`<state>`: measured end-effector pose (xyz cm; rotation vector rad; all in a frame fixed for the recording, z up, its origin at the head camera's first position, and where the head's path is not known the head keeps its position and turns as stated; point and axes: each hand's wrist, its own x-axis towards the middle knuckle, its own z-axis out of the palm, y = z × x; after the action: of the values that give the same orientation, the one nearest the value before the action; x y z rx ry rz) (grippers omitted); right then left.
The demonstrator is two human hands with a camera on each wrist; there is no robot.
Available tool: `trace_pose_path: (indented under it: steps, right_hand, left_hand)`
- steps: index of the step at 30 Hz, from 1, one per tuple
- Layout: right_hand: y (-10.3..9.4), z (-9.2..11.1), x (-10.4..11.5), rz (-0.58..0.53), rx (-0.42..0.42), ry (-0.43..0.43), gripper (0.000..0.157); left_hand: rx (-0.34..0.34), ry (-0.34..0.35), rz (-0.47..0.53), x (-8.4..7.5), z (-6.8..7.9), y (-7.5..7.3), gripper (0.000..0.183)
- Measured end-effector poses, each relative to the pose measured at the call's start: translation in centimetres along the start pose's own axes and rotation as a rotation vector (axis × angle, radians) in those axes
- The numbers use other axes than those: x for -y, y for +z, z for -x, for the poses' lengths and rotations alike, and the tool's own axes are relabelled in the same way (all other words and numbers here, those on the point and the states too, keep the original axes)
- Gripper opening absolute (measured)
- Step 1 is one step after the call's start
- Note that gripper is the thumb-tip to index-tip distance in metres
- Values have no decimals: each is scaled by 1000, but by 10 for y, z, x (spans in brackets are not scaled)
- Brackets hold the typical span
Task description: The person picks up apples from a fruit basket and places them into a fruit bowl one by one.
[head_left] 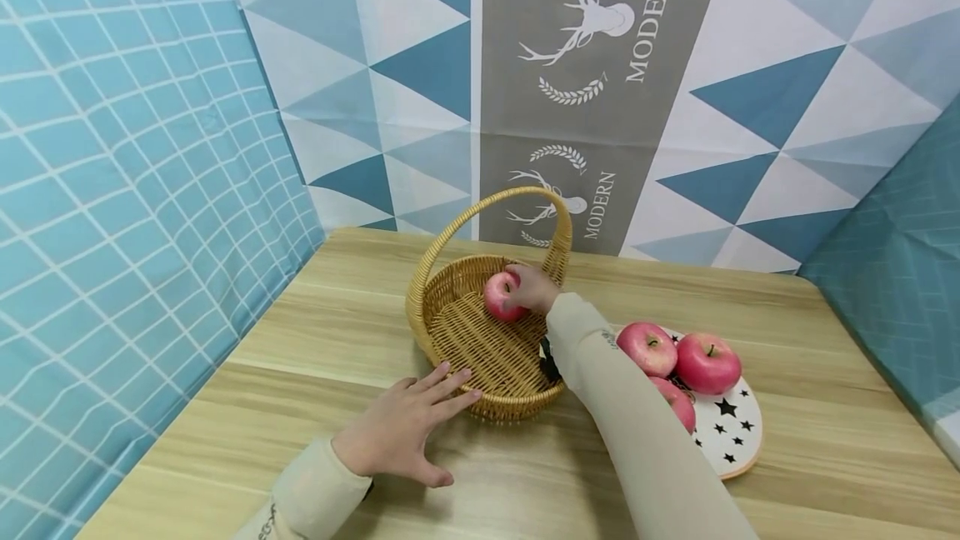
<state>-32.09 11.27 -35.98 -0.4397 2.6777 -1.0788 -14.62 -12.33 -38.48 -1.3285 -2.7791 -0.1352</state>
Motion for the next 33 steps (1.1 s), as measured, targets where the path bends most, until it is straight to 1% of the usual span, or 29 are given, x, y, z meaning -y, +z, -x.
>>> trace_pose_path:
  steps: [3, 4, 8, 11, 15, 21, 23, 26, 33]
  right_hand:
    - [1, -1, -1, 90, -7, -9, 81]
    - [1, -2, -1, 105, -6, -15, 81]
    - [3, -6, -2, 119, -16, -18, 87]
    - [6, -8, -2, 83, -12, 22, 90]
    - [9, -8, -2, 38, -5, 62, 92]
    - [10, -8, -5, 4, 2, 40, 91]
    - [10, -8, -6, -14, 19, 30, 91]
    - [10, -7, -6, -13, 44, 8, 89]
    - [6, -5, 1, 63, 137, 65, 81]
  left_hand:
    - [-10, 3, -8, 0, 0, 0, 93]
    - [-12, 3, -10, 0, 0, 0, 93]
    - [-17, 6, -10, 0, 0, 0, 92]
    - [-16, 9, -7, 0, 0, -1, 92]
    - [-6, 5, 4, 0, 0, -1, 92]
    - [-6, 4, 7, 0, 0, 0, 92]
    - [-9, 6, 6, 0, 1, 0, 92]
    - [-18, 11, 2, 0, 1, 1, 92]
    - [-72, 40, -24, 3, 0, 5, 90]
